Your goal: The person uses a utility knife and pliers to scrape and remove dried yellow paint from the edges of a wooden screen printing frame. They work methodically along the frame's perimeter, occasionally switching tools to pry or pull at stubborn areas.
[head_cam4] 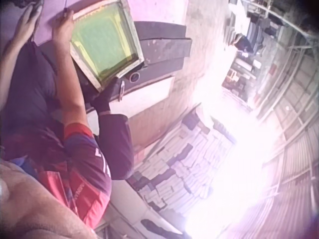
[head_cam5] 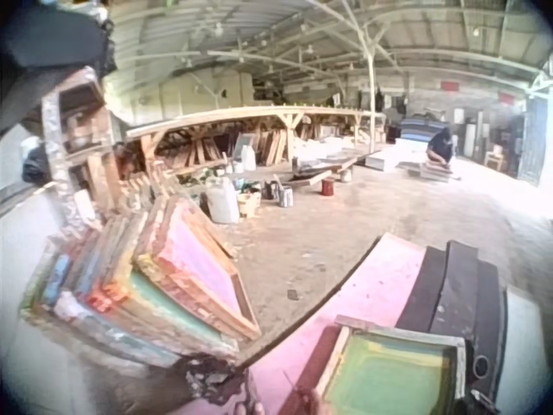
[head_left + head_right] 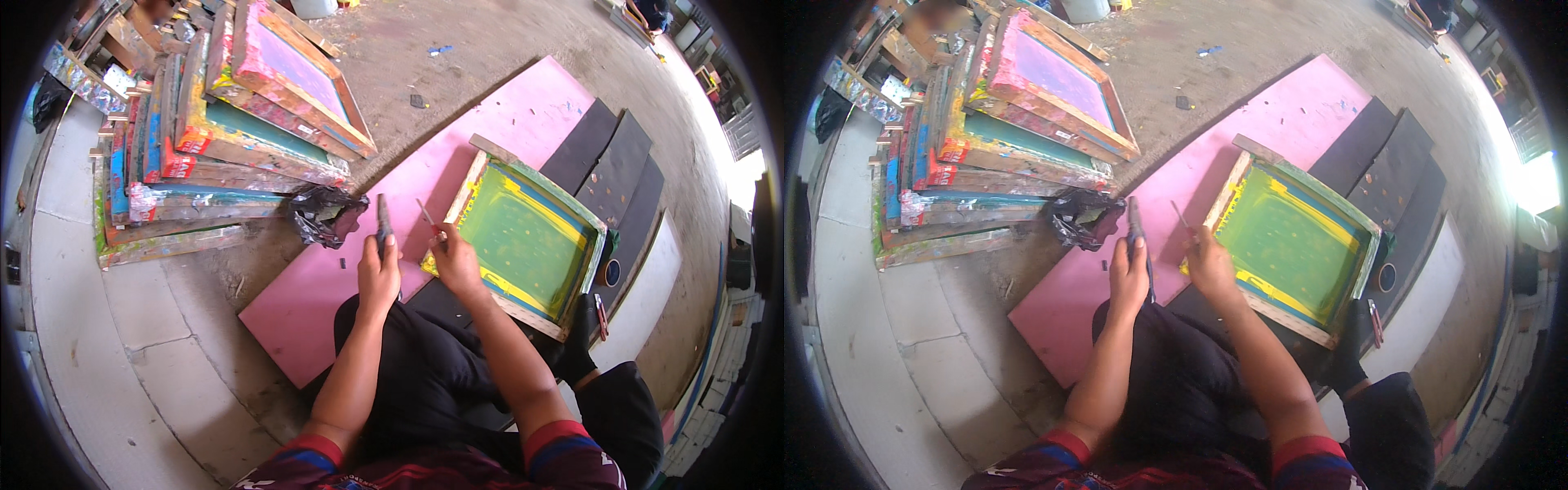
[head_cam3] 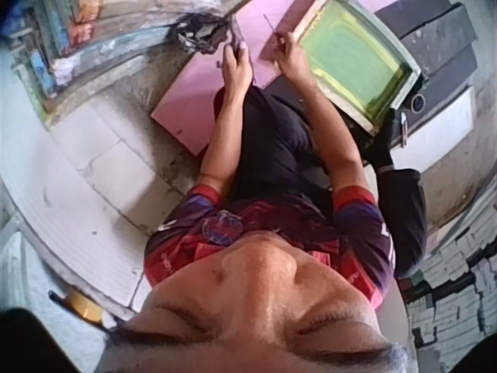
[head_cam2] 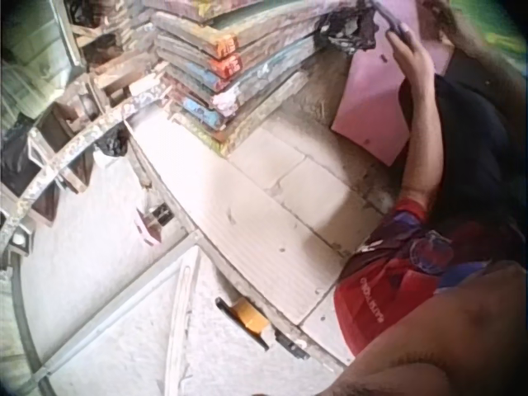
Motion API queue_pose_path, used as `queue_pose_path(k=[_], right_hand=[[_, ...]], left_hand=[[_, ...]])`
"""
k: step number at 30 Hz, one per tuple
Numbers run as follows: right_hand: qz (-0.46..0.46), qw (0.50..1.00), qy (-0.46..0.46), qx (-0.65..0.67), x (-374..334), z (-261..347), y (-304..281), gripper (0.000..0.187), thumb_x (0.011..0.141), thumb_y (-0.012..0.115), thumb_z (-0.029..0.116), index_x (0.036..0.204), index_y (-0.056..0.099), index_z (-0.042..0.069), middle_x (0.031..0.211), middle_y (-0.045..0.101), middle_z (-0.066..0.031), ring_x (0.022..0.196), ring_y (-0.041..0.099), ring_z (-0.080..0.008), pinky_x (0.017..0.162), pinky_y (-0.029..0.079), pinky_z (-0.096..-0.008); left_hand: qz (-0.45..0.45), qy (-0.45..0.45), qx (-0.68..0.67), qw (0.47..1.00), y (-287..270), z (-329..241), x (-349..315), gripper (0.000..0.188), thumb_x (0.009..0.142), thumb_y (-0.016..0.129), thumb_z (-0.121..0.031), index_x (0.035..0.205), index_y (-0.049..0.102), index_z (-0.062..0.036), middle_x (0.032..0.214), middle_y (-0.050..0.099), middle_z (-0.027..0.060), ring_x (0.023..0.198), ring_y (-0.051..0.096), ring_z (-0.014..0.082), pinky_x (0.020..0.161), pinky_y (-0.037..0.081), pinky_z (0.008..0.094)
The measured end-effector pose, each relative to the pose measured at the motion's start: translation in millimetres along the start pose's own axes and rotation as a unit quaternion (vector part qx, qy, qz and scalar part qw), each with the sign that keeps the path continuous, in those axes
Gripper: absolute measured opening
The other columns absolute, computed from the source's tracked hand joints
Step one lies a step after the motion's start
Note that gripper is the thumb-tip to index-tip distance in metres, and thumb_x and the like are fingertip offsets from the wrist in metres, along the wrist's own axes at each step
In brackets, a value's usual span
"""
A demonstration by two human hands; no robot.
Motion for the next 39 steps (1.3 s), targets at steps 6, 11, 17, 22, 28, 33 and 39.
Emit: queue_pose_path(k=[6, 11, 17, 22, 28, 33, 39], right_hand=[[0.007, 0.992, 0.051, -0.115, -24.5, -42.1, -60.0, 0.026, 0.101, 0.065, 0.022, 0.123, 0.066, 0.009, 0.11, 0.076, -0.0231, 0.098, 0.072, -0.0465, 0.086, 0.057, -0.0536], [0.033, 0.985, 0.039, -0.165, -39.7, -52.2, -66.0, 0.027, 0.098, 0.068, 0.022, 0.124, 0.07, 0.014, 0.102, 0.076, -0.0173, 0.091, 0.073, -0.0424, 0.078, 0.058, -0.0519], [0.037, 0.982, 0.043, -0.178, -39.1, -55.9, -54.3, 0.036, 0.097, 0.068, 0.018, 0.133, 0.071, 0.02, 0.092, 0.073, -0.0169, 0.081, 0.072, -0.0404, 0.073, 0.058, -0.0504], [0.049, 0.977, 0.054, -0.202, -35.7, -58.2, -52.7, 0.038, 0.097, 0.068, 0.018, 0.135, 0.071, 0.02, 0.085, 0.07, -0.0174, 0.074, 0.071, -0.0402, 0.068, 0.057, -0.05], [0.076, 0.957, 0.051, -0.274, -34.7, -55.6, -44.3, 0.04, 0.098, 0.065, 0.018, 0.138, 0.07, 0.018, 0.083, 0.069, -0.0186, 0.063, 0.069, -0.0401, 0.062, 0.058, -0.0508], [0.095, 0.942, 0.043, -0.318, -34.4, -51.9, -40.8, 0.044, 0.095, 0.064, 0.015, 0.138, 0.069, 0.015, 0.082, 0.069, -0.0185, 0.062, 0.07, -0.0387, 0.059, 0.058, -0.0508], [0.112, 0.948, 0.071, -0.291, -27.9, -54.2, -44.4, 0.042, 0.1, 0.065, 0.019, 0.142, 0.068, 0.02, 0.08, 0.067, -0.0168, 0.066, 0.07, -0.0395, 0.063, 0.057, -0.0516]], left_hand=[[0.077, -0.019, 0.163, 0.983, 54.2, 18.5, 62.5, 0.052, 0.109, 0.051, -0.054, 0.108, 0.057, -0.002, 0.078, 0.068, 0.0103, 0.06, 0.068, 0.023, 0.058, 0.052, 0.039], [0.12, -0.04, 0.241, 0.962, 76.8, -0.1, 98.5, 0.053, 0.11, 0.045, -0.053, 0.123, 0.057, -0.0027, 0.113, 0.073, 0.0273, 0.108, 0.068, 0.0496, 0.089, 0.052, 0.0577], [0.144, -0.062, 0.167, 0.974, 104.2, 57.6, 130.0, 0.049, 0.11, 0.052, -0.049, 0.122, 0.057, -0.0008, 0.085, 0.066, 0.0084, 0.062, 0.063, 0.0178, 0.062, 0.052, 0.0358], [0.164, -0.106, 0.166, 0.967, 109.1, 51.8, 127.8, 0.053, 0.11, 0.044, -0.053, 0.121, 0.056, -0.0021, 0.112, 0.07, 0.0294, 0.109, 0.066, 0.0513, 0.089, 0.05, 0.0574], [0.167, -0.131, 0.185, 0.96, 112.9, 36.1, 124.6, 0.053, 0.11, 0.045, -0.052, 0.119, 0.057, -0.0015, 0.111, 0.071, 0.0284, 0.108, 0.066, 0.0514, 0.088, 0.051, 0.0564], [0.158, -0.118, 0.161, 0.967, 113.5, 30.3, 123.3, 0.051, 0.11, 0.046, -0.051, 0.115, 0.059, -0.0014, 0.106, 0.072, 0.0265, 0.104, 0.068, 0.0492, 0.086, 0.051, 0.0553], [0.148, -0.092, 0.158, 0.972, 118.5, 34.2, 120.9, 0.046, 0.112, 0.049, -0.048, 0.111, 0.058, -0.003, 0.085, 0.065, 0.0077, 0.06, 0.061, 0.0158, 0.061, 0.051, 0.0331]])
Point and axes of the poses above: each hand's wrist, its own x-axis towards the middle knuckle, its own y-axis out of the palm, z = x × y, the point moved 4 cm from there along x, towards the middle knuckle
